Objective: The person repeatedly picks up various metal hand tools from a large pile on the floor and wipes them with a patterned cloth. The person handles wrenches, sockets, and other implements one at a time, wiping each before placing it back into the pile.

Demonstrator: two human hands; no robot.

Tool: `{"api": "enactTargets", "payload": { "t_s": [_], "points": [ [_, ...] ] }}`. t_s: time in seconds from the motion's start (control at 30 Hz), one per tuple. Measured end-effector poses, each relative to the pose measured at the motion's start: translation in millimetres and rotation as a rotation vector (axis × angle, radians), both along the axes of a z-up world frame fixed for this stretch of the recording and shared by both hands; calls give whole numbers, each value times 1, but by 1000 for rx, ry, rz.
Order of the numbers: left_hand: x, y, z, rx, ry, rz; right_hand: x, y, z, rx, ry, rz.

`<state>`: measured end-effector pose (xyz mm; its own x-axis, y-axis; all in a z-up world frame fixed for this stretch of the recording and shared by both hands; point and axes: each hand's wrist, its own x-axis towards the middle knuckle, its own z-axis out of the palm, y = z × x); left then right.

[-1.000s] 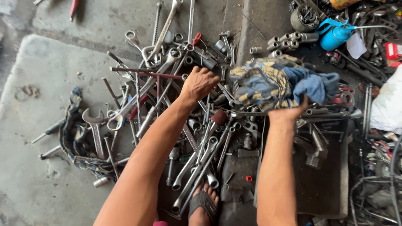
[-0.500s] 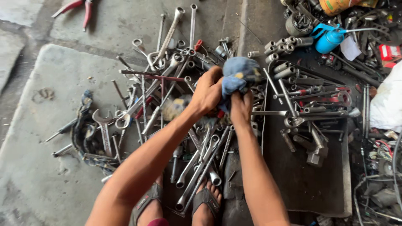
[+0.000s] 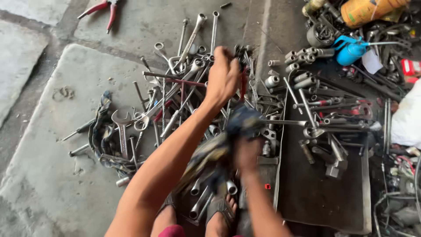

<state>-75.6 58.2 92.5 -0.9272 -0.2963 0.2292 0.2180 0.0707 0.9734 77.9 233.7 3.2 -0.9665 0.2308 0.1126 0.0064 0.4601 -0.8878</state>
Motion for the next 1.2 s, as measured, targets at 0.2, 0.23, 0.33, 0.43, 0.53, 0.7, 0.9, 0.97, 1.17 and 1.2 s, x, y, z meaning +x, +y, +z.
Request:
{"api": "enactTargets", "payload": {
  "t_s": [0.2,0.23,0.33,0.43,0.53,0.7,0.9,0.97,1.17,1.2],
  "points": [
    [40,35,1,-92,27,-321,-85,16,25,-388,-11,-16],
    [41,36,3,-149,-52,-305,-91,6,15,-373,-2,-55],
    [48,32,4,-274,-241,-237,-81,-11,-15,-179,-39,-73],
    [51,22,-4,-272,-333,-154,-62,-13,-33,121,-107,121],
    [47,14,-12,-225,-410,-23,-38,-6,-41,350,-197,104],
    [49,-3,-4,-300,-261,80,-28,2,-34,-521,-196,127],
    [79,30,20,-544,-72,-382,-69,4,-7,-1008,-172,215],
    [85,30,23,-558,-97,-475,-71,6,-5,-1008,-182,189],
    [77,-4,24,-521,109,-74,-64,41,6,-1040,-210,206],
    [73,-6,21,-502,-25,-216,-62,47,9,-1012,-210,222]
  ]
}}
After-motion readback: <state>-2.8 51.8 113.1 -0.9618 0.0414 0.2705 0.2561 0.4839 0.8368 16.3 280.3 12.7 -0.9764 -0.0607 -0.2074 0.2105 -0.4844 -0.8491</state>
